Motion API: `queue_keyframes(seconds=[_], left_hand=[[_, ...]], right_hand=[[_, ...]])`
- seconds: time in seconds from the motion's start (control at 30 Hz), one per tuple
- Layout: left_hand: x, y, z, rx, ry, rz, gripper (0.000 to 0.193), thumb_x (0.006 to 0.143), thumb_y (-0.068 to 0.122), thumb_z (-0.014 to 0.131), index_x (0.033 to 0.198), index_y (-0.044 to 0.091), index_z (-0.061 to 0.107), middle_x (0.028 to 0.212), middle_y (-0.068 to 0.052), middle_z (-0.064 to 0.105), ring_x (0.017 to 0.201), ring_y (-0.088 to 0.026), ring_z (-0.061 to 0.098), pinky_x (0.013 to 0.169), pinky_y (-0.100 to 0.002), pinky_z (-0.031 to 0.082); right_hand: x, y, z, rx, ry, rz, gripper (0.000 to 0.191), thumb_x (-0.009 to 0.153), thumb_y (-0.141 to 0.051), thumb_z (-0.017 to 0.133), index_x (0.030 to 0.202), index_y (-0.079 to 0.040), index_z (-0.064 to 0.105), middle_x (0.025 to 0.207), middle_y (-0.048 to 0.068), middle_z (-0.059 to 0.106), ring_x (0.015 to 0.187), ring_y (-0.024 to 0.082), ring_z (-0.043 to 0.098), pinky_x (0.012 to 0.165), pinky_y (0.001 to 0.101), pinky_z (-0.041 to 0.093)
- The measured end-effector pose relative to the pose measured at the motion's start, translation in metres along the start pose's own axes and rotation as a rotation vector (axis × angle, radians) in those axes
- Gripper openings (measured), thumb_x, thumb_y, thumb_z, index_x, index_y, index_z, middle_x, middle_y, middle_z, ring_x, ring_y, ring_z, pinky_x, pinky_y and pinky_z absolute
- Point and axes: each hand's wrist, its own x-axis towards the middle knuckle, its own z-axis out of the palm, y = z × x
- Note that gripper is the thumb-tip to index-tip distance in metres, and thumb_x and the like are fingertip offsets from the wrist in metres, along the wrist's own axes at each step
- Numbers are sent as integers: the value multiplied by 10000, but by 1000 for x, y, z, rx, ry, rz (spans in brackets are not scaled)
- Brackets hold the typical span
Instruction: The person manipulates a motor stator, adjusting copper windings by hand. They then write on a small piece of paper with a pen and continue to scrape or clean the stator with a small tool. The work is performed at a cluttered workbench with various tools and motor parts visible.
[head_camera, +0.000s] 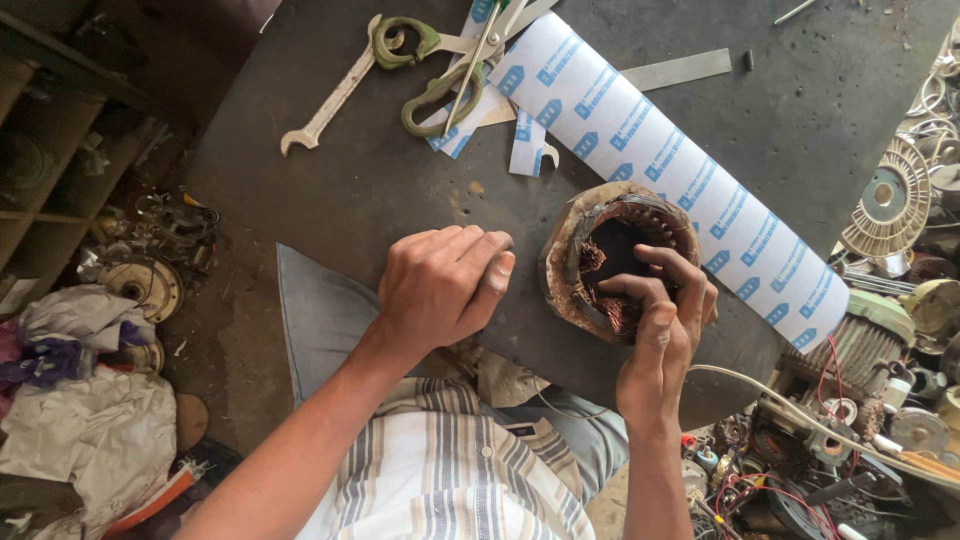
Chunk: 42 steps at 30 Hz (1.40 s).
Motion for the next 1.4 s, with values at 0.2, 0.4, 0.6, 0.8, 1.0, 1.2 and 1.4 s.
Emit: queue_keyframes(seconds=[0.2, 0.4, 0.6, 0.8, 1.0, 1.2, 1.4], left_hand=[[0, 0, 0, 3, -13, -7, 222, 1002, 180, 620, 1010, -16, 723, 824, -112, 691, 720, -271, 679, 660, -401, 532], [0, 0, 0, -1, 8, 9, 220, 1005, 182, 617, 1014, -16, 713, 849, -115, 692, 741, -275, 678, 677, -400, 535], [0, 0, -1, -4, -16, -11, 220, 997, 177, 624, 1001, -23, 716, 810, -117, 678, 715, -282, 670, 659, -412, 526], [0, -1, -1, -7, -3, 1, 218, 996, 176, 624, 1003, -21, 715, 826, -118, 682, 727, -284, 670, 668, -411, 529], [-1, -2, -1, -7, -6, 0, 225, 999, 178, 619, 1002, -25, 716, 822, -118, 685, 723, -279, 674, 667, -406, 533], [0, -2, -1, -4, -2, 4, 226, 1005, 180, 615, 1001, -22, 716, 825, -117, 686, 726, -276, 676, 669, -403, 535], [0, -1, -2, 2, -3, 1, 225, 1001, 180, 619, 1003, -22, 717, 815, -114, 681, 716, -276, 670, 657, -404, 528]], right_hand=[[-2, 7, 1, 64, 13, 13, 791, 1145, -584, 158, 978, -56, 723, 1390, 62, 573, 1343, 270, 419, 1212, 433, 251], [-1, 6, 0, 103, 16, 15, 747, 1155, -567, 186, 1016, -55, 711, 1391, 64, 569, 1348, 268, 430, 1219, 427, 268], [1, -3, 1, -38, 3, -2, 764, 1153, -544, 156, 1075, -87, 763, 1363, 53, 575, 1306, 277, 433, 1190, 432, 253], [2, -3, 1, -54, 5, -14, 757, 1153, -537, 156, 1009, -104, 760, 1367, 46, 581, 1310, 270, 431, 1195, 431, 247], [1, -4, 2, -44, 4, -22, 757, 1163, -532, 163, 1070, -99, 777, 1356, 49, 574, 1306, 272, 424, 1189, 432, 243], [0, -1, 3, -32, 22, -13, 752, 1160, -537, 171, 1031, -86, 760, 1356, 48, 583, 1305, 261, 430, 1190, 424, 245], [1, 2, 4, 22, 48, -3, 706, 1164, -528, 204, 990, -60, 703, 1366, 46, 599, 1315, 253, 451, 1198, 415, 255]])
